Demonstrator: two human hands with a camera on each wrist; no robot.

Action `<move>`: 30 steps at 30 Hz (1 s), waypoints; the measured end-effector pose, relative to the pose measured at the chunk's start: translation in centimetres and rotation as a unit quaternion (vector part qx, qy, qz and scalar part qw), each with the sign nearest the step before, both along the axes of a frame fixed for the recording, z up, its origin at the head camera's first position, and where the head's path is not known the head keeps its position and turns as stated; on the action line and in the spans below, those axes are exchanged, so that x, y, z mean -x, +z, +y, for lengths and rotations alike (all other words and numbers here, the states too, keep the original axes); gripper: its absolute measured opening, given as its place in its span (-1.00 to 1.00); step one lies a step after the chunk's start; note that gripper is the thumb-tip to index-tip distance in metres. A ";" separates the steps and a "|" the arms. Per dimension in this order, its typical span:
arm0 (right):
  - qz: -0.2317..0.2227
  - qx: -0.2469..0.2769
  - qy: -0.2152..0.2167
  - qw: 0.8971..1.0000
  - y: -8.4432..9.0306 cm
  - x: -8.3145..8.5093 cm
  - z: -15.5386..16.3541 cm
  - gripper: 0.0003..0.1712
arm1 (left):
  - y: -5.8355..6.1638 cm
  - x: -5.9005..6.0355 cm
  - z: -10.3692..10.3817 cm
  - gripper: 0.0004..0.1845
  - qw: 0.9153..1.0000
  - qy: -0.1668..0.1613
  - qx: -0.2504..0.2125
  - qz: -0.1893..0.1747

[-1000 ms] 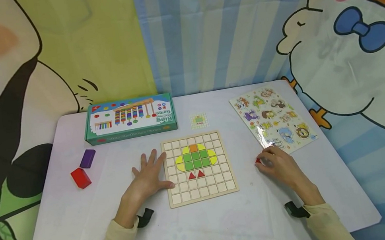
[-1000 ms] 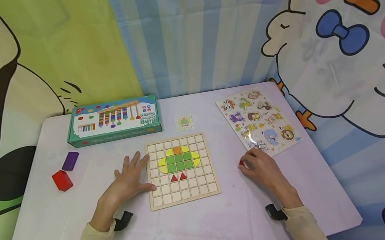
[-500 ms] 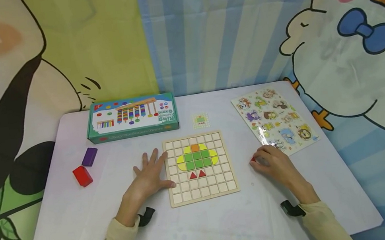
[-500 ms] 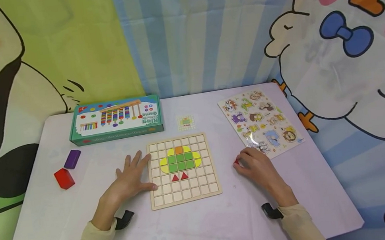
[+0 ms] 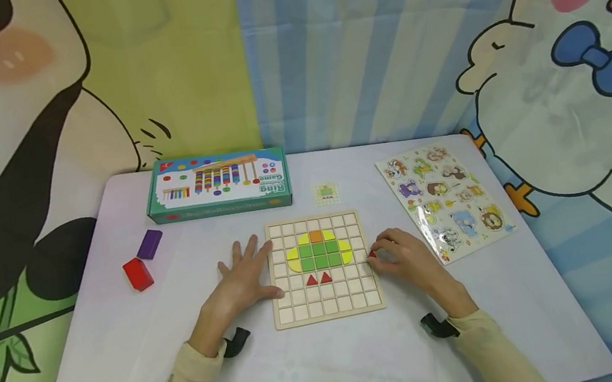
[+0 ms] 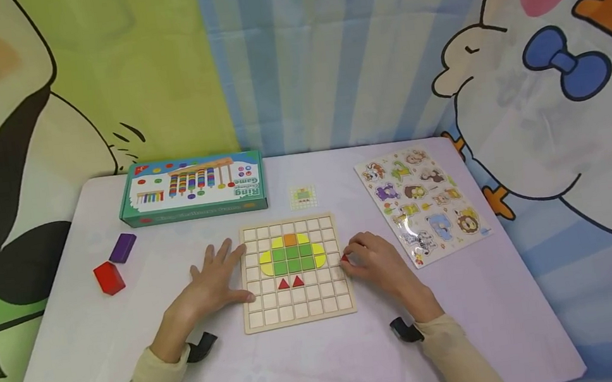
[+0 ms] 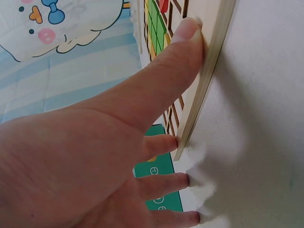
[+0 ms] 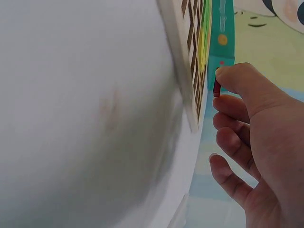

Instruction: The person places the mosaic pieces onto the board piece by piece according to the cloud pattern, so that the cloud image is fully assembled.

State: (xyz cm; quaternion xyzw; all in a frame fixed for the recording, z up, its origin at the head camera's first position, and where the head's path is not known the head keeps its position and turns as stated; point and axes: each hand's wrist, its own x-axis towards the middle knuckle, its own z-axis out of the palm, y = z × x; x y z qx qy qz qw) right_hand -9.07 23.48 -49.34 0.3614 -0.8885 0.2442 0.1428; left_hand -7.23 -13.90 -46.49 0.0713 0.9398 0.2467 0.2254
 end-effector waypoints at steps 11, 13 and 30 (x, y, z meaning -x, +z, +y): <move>0.000 -0.013 0.049 0.999 -0.2 0.2 -4.8 -0.71 | -0.1 0.0 0.1 0.23 1.000 -0.001 0.002 0.009; 0.002 -0.020 0.058 0.998 -0.4 0.1 -5.3 -0.72 | -0.1 0.0 0.1 0.24 1.000 0.000 0.006 0.010; -0.033 -0.046 0.058 0.997 -0.9 -1.0 -6.3 -0.76 | -0.1 0.1 0.0 0.23 1.000 -0.005 0.003 0.007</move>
